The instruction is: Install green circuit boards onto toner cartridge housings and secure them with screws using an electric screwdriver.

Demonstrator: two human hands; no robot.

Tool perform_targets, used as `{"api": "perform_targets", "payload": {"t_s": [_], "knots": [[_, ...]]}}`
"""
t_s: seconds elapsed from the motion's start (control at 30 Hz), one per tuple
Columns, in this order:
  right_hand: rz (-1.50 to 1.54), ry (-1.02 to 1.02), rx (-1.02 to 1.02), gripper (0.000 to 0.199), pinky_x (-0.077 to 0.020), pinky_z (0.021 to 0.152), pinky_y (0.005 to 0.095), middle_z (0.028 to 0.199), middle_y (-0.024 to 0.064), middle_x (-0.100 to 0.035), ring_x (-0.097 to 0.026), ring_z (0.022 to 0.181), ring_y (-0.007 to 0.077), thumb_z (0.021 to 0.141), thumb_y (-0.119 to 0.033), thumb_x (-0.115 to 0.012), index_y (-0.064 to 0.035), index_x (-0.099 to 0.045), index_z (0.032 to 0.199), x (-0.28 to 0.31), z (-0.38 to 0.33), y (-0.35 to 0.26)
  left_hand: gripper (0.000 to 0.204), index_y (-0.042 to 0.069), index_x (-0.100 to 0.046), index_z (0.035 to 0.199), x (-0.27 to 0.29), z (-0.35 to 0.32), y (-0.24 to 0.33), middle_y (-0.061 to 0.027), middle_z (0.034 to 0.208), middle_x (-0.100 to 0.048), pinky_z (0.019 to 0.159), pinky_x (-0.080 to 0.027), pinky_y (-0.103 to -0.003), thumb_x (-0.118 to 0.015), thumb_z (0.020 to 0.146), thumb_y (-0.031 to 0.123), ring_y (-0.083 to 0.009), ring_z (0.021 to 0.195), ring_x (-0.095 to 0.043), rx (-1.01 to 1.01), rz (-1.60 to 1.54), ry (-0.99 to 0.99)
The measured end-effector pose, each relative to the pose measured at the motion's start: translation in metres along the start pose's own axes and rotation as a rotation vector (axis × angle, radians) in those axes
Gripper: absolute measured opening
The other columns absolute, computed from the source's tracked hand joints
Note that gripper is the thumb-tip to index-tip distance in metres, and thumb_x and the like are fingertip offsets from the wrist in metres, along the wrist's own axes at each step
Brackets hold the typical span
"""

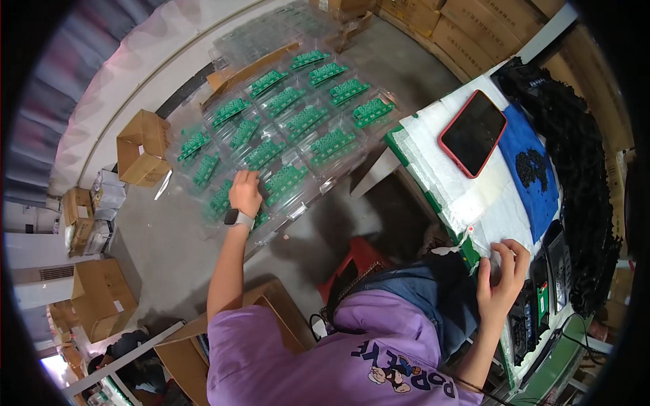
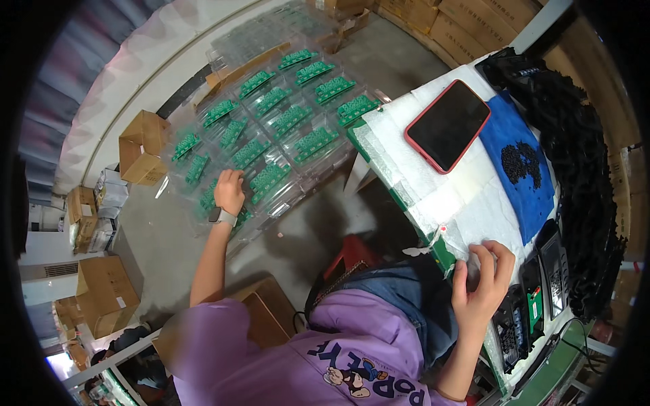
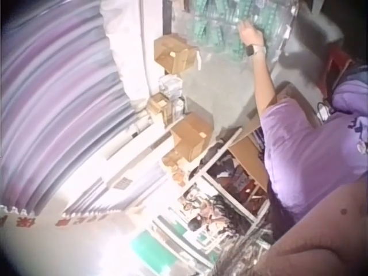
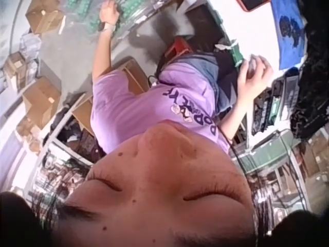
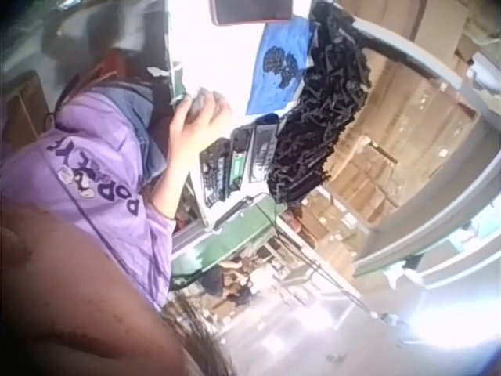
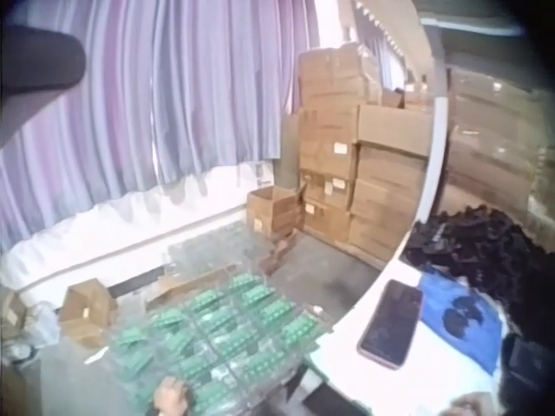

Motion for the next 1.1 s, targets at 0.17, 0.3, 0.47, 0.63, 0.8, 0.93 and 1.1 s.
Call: {"api": "perform_targets", "payload": {"t_s": [0.17, 0.3, 0.47, 0.63, 0.8, 0.93, 1.1], "knots": [[-0.018, 0.003, 0.014, 0.023, -0.0411, 0.079, 0.0371, 0.096, 0.0163, -0.051, -0.051, 0.089, 0.0323, 0.069, -0.008, -0.061, -0.0006, -0.057, 0.091, 0.0, 0.002, -0.004, 0.017, 0.005, -0.061, 0.087, 0.016, 0.006, 0.014, -0.0105, 0.083, -0.056, 0.066, -0.045, -0.039, -0.059, 0.071, 0.0, -0.0303, 0.082, -0.055, -0.019, 0.08, -0.034], [-0.03, 0.016, 0.042, 0.023, -0.0412, 0.078, 0.0371, 0.096, 0.0165, -0.051, -0.051, 0.089, 0.0323, 0.07, -0.006, -0.061, -0.0004, -0.057, 0.091, 0.0, 0.001, -0.006, 0.016, 0.006, -0.061, 0.087, 0.029, 0.017, 0.013, -0.0104, 0.083, -0.056, 0.065, -0.046, -0.039, -0.059, 0.071, 0.001, -0.0295, 0.08, -0.056, -0.056, 0.085, -0.047], [-0.035, 0.02, 0.048, 0.023, -0.0415, 0.077, 0.0367, 0.095, 0.0159, -0.052, -0.051, 0.088, 0.0318, 0.07, -0.005, -0.06, -0.0004, -0.057, 0.092, 0.001, -0.003, -0.007, 0.017, 0.006, -0.061, 0.087, 0.043, 0.03, 0.01, -0.0093, 0.082, -0.057, 0.065, -0.045, -0.039, -0.059, 0.071, 0.001, -0.03, 0.078, -0.056, -0.028, 0.072, -0.099], [-0.037, 0.043, 0.05, 0.022, -0.0422, 0.076, 0.0371, 0.094, 0.0157, -0.052, -0.052, 0.087, 0.0318, 0.069, -0.004, -0.061, -0.0008, -0.058, 0.09, 0.004, -0.004, -0.005, 0.019, 0.005, -0.061, 0.086, 0.059, 0.041, 0.018, -0.0101, 0.081, -0.057, 0.066, -0.045, -0.039, -0.059, 0.069, -0.002, -0.0294, 0.082, -0.056, -0.072, 0.048, -0.08], [-0.025, 0.052, 0.05, 0.023, -0.0433, 0.073, 0.0355, 0.093, 0.0144, -0.052, -0.053, 0.086, 0.0306, 0.067, -0.006, -0.063, -0.0018, -0.058, 0.089, 0.005, -0.002, 0.0, 0.02, 0.003, -0.06, 0.089, 0.065, 0.04, 0.007, -0.011, 0.081, -0.058, 0.066, -0.045, -0.037, -0.059, 0.07, -0.003, -0.0302, 0.078, -0.056, -0.078, 0.006, -0.14], [-0.014, 0.071, 0.039, 0.022, -0.0433, 0.071, 0.0356, 0.091, 0.0132, -0.052, -0.053, 0.084, 0.0299, 0.067, -0.006, -0.064, -0.0023, -0.058, 0.088, 0.008, -0.002, 0.005, 0.018, 0.001, -0.06, 0.089, 0.064, 0.044, -0.004, -0.0122, 0.078, -0.058, 0.063, -0.045, -0.033, -0.06, 0.072, -0.004, -0.0267, 0.068, -0.058, -0.167, 0.002, -0.171], [0.013, 0.085, 0.063, 0.023, -0.043, 0.069, 0.036, 0.09, 0.0118, -0.053, -0.053, 0.082, 0.0287, 0.064, -0.007, -0.065, -0.0025, -0.057, 0.086, 0.008, -0.003, 0.008, 0.019, 0.005, -0.062, 0.088, 0.028, 0.02, -0.079, -0.0115, 0.08, -0.059, 0.066, -0.046, -0.037, -0.062, 0.069, -0.001, -0.0287, 0.073, -0.058, -0.114, 0.15, -0.262]]}}
Point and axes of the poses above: each hand's wrist, its own z-axis towards the middle knuckle, its own x-axis out of the back of the hand, y = z × x, the point moved 9 cm from there along z, towards the middle knuckle
